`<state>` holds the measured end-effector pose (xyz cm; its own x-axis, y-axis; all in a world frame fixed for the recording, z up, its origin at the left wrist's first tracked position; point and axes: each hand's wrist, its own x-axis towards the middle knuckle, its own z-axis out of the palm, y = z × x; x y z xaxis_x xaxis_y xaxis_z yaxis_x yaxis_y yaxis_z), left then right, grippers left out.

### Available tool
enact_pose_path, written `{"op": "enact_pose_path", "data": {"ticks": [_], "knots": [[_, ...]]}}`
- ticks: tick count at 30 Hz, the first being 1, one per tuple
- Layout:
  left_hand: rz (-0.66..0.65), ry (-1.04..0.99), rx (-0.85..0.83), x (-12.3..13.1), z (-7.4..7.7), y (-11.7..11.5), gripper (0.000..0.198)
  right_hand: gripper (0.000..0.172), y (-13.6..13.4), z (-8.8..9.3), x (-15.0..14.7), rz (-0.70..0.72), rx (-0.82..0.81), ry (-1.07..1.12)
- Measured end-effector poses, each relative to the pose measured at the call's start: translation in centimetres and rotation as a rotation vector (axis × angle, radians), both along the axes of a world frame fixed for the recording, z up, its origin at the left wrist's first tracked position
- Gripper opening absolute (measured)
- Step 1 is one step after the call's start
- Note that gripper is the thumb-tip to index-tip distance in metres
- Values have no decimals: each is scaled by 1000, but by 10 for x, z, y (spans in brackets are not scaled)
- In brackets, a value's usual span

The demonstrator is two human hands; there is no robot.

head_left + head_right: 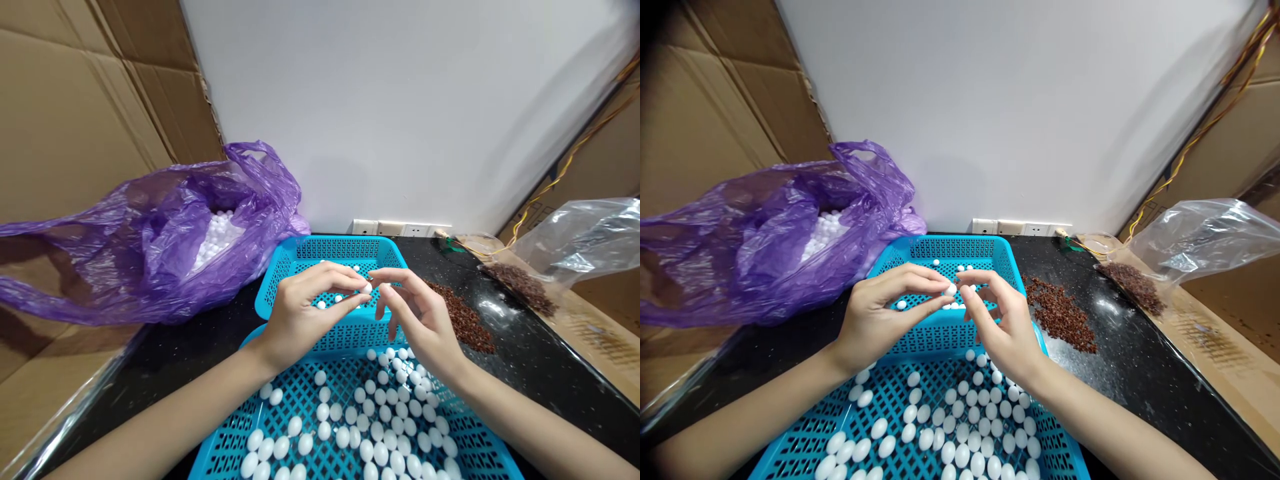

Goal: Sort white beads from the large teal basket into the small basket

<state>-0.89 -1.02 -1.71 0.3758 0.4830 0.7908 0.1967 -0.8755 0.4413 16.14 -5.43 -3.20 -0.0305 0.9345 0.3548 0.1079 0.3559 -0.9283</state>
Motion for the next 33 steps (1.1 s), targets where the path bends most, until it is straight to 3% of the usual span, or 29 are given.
{"op": "enact_pose_path", "data": {"ticks": [9,20,33], "knots": [[58,-38,33,0,3,0,15,25,-2,1,3,27,49,44],[0,-11,36,-8,-2,2,28,29,-2,0,1,123,-18,107],[-20,-13,56,-10,-4,3,28,30,-3,1,0,162,-4,71]]}}
